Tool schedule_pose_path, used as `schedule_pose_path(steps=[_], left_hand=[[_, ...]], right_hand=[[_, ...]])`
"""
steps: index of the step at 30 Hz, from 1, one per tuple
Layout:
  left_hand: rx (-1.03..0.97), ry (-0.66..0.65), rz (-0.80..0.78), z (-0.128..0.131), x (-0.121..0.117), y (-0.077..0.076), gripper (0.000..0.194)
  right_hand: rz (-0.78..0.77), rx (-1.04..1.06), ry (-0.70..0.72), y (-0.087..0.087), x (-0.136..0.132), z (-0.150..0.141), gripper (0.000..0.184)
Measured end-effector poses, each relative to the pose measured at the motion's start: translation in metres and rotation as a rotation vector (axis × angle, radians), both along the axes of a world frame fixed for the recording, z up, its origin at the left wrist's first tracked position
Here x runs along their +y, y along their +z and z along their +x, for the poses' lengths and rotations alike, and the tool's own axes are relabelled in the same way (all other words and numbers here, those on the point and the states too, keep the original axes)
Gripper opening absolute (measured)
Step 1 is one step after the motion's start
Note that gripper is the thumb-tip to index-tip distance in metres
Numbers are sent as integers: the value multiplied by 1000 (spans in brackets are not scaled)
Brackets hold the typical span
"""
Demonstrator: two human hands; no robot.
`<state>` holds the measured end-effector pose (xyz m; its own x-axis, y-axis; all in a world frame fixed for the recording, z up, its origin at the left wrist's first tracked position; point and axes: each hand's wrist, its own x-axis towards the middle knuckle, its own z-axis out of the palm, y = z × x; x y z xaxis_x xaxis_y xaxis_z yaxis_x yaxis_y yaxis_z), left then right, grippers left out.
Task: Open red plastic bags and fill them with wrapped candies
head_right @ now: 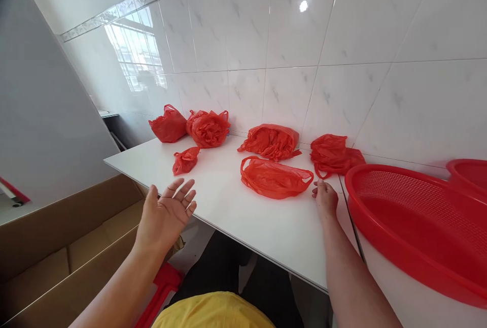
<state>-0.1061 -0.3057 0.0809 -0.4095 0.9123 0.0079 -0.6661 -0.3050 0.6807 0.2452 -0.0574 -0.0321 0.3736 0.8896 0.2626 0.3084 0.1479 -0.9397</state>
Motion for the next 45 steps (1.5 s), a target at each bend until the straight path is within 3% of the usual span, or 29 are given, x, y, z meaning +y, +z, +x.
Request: schedule_pose_path(steps=[6,13,17,20,22,26,29,35,37,40,42,45], left_hand=[[82,3,-59,-3,9,-8,5],[192,-118,-157,11,42,-23,20],[417,-148,-184,12,86,-34,23],[640,-20,-197,11,139,-41,32],[704,45,-198,12,178,-46,40],[748,26,-158,23,242,-55,50],[783,-23,-118,30,265,-65,56],[786,-167,-90,21,270,-89,60],[770,-186,-103,18,272,-92,62],[761,-210,-113,18,274,-95,64],[760,-232,-125,20,273,-95,64],[755,-216,-136,22,269,-96,62]], right_hand=[[10,6,11,-1,-1,1,51],[-3,38,22,4,-6,-3,52],[-10,61,16,7,-8,-4,51],[-24,68,-11,5,-4,-5,51],[-35,55,-41,4,0,-6,51],[-59,20,-56,5,7,-9,51],[-65,25,-5,7,11,-9,50],[-44,92,-34,9,14,0,47],[58,-15,-125,14,9,-2,46],[368,-480,-163,28,-10,-22,40],[485,-759,4,39,-25,-47,31],[375,-948,315,52,-37,-89,28]])
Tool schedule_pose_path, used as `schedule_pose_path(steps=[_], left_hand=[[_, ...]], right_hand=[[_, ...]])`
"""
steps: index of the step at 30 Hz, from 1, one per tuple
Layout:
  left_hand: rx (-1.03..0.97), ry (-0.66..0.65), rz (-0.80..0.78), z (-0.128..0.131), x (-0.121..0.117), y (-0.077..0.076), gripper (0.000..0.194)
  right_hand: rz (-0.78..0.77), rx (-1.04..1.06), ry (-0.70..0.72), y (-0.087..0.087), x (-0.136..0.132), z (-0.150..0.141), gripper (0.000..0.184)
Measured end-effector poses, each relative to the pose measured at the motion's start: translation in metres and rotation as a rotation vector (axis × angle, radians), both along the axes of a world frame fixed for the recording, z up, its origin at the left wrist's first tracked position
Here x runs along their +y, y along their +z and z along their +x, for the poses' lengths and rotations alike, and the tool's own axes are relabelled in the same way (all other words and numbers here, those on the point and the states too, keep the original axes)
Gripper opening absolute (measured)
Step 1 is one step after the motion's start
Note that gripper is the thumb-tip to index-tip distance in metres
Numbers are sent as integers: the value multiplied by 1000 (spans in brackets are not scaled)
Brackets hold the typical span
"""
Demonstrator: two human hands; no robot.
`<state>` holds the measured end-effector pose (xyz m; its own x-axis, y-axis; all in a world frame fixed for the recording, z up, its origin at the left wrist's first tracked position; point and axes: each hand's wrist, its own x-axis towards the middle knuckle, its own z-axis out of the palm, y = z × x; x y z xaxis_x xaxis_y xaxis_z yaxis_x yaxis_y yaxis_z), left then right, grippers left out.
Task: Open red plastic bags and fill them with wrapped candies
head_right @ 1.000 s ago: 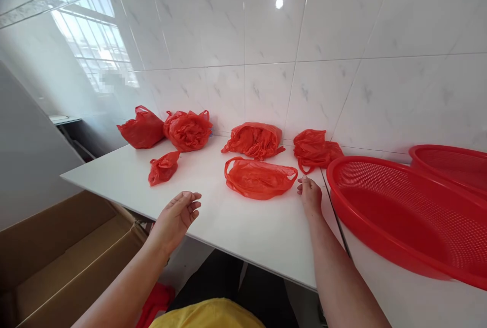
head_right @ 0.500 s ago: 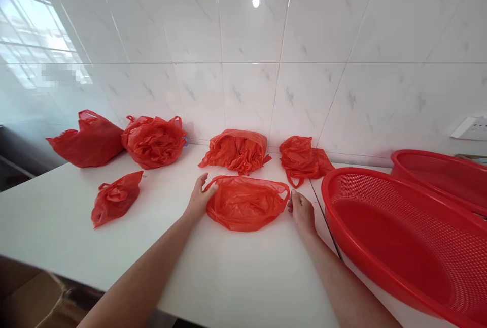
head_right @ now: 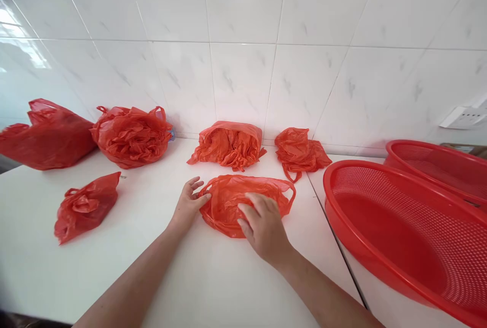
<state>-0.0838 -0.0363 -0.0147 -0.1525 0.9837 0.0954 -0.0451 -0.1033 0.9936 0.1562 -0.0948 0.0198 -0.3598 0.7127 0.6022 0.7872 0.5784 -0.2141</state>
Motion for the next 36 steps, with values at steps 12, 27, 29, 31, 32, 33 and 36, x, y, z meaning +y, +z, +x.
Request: schedule_pose_path(steps=[12,27,29,31,32,33,36], left_hand=[[-507,-4,-60,-6,0,7,48],[-379,-125,52,1,-12,13,64],[-315,-148,38,2,-14,14,71],[-241,-145,6,2,-13,13,73],[-208,-134,-8,2,-12,12,73],[-181,-120,-19,1,-10,10,72],[-149,-82,-34,-1,-6,5,69]], right_hand=[[-311,-219,-25,-28,41,-31,25],[-206,-133,60,-27,34,-30,28],[-197,-140,48,-27,34,-31,25],[-189,-143,26,-27,34,-31,23],[-186,-141,12,-27,34,-31,23],[-181,-137,-5,-27,33,-31,24],[-148,-119,-62,-25,32,-31,29]])
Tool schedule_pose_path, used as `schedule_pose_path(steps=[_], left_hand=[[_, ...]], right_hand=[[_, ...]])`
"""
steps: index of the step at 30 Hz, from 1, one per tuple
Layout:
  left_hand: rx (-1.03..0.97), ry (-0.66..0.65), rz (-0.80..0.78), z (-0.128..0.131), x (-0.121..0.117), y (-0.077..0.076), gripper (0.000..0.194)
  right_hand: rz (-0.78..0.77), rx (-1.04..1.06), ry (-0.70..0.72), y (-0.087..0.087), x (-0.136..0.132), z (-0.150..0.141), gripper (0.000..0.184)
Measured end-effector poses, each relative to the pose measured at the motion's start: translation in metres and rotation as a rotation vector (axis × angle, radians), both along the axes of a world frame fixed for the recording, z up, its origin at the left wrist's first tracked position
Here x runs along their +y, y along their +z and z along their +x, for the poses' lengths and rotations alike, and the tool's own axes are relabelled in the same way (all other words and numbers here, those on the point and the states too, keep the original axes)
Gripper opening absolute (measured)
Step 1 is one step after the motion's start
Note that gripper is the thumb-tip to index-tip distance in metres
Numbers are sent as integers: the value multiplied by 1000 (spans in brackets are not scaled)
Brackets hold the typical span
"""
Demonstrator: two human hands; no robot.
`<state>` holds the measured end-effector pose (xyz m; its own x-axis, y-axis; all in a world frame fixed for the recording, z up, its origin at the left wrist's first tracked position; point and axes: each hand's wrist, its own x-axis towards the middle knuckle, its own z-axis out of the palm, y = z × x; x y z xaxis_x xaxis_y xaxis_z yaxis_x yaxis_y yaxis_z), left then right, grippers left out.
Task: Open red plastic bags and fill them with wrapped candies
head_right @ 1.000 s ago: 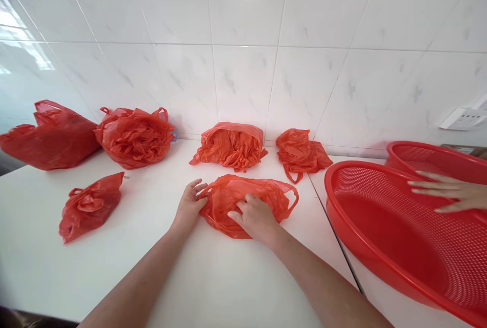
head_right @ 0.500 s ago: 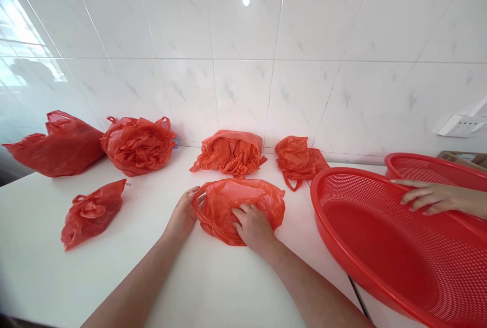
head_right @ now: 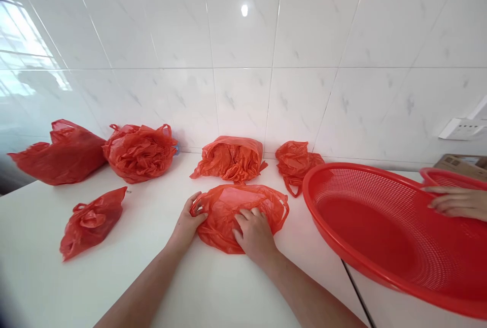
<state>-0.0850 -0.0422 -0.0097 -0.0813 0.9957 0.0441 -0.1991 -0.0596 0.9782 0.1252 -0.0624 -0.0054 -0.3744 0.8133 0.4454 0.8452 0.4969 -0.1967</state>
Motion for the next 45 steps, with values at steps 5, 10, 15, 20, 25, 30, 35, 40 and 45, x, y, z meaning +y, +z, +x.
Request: schedule_pose_path(steps=[5,10,15,20,25,30,35,40,45], left_hand=[[0,4,8,-1,0,2,68],[62,23,5,-2,-1,7,68],[95,18,12,-2,0,5,67],[110,47,5,-3,2,3,64],[189,75,-10,-7,4,2,60],[227,29,-29,-5,3,4,50],[326,49,-42,-3,3,10,48],[468,83,-108,-7,9,9,46],[610,108,-166,-9,9,9,44]], right_hand=[[-3,-32,-10,-2,2,3,46],[-193,-116,2,-13,5,7,54],[-227,-114,-2,-15,5,7,55],[-116,-78,5,-7,3,3,50],[82,-26,52,6,-6,-1,39],[114,25,13,28,-47,12,36],[270,132,-285,59,-120,78,36],[238,184,-844,64,-200,165,40],[-89,-15,-871,55,-224,196,40]])
